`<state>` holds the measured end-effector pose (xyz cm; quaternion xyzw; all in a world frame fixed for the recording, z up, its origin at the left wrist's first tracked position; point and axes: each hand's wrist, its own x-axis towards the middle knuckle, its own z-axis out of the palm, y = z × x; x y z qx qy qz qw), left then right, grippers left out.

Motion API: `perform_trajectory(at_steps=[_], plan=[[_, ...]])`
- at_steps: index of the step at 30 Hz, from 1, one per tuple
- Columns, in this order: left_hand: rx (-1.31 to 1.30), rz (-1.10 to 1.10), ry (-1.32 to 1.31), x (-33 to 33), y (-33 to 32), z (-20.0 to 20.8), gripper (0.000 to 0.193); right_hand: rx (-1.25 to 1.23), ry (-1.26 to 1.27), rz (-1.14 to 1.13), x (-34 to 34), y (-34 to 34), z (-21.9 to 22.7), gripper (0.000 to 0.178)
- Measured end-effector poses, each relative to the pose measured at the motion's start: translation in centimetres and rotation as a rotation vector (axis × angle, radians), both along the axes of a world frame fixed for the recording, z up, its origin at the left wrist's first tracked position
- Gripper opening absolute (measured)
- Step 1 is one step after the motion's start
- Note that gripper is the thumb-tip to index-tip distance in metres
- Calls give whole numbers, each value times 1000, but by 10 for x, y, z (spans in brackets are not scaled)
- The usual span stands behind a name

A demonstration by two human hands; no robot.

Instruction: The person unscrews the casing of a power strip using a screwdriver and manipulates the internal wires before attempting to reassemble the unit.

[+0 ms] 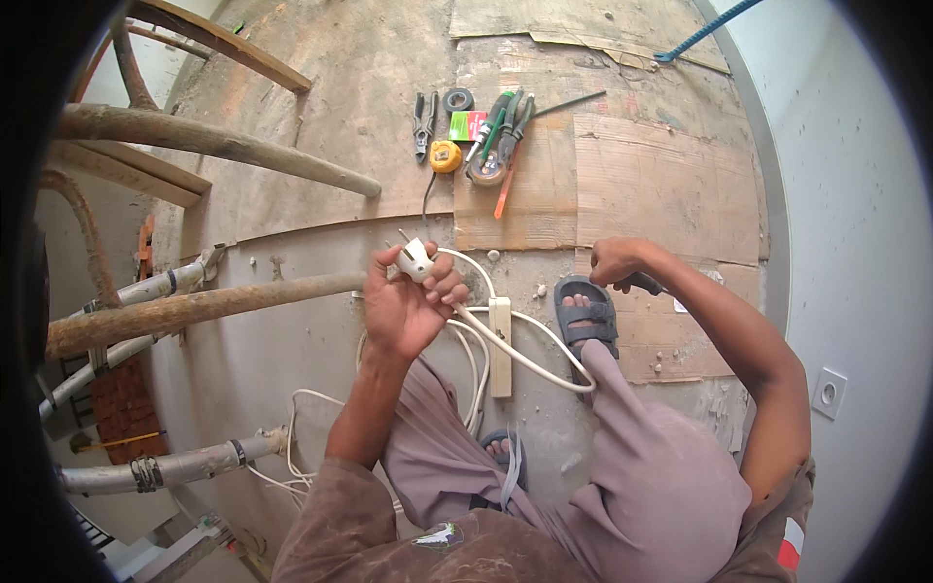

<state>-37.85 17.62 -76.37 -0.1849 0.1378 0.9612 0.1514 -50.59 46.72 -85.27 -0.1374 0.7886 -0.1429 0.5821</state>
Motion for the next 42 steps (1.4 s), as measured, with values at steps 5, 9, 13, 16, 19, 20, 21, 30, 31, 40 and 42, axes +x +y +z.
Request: perform_trajectory(at_steps=[5, 9, 13, 16, 19, 20, 21, 30, 31, 40, 42], plan=[[-9, 35, -136, -7, -2, -14, 32, 148, 51, 135, 2, 22, -35, 26], [-36, 54, -148, -6, -5, -18, 36, 36, 79, 23, -12, 26, -50, 18], [-335, 78, -329, -12, 9, 0, 39, -242, 11, -178, -22, 22, -39, 12], [-456, -69, -209, -9, 0, -6, 40, -449, 26, -298, -28, 1, -7, 15], [-252, -150, -54, -5, -11, -18, 41, -616, 44, -452, -29, -28, 33, 17], [-246, -147, -67, -4, -9, -19, 40, -641, 50, -439, -28, -38, 49, 17], [-235, -153, -49, -3, -9, -19, 39, -686, 64, -418, -26, -50, 67, 18], [-188, -186, 52, 0, -7, -19, 40, -871, 234, -227, 12, -105, 140, 19], [-195, -188, 42, -1, -5, -17, 40, -903, 243, -240, 14, -107, 141, 19], [-241, -160, 43, 0, -2, -15, 39, -1032, 521, -230, 34, -118, 129, 12], [-218, -136, 33, -3, 0, -15, 37, -1047, 551, -202, 33, -117, 123, 11]])
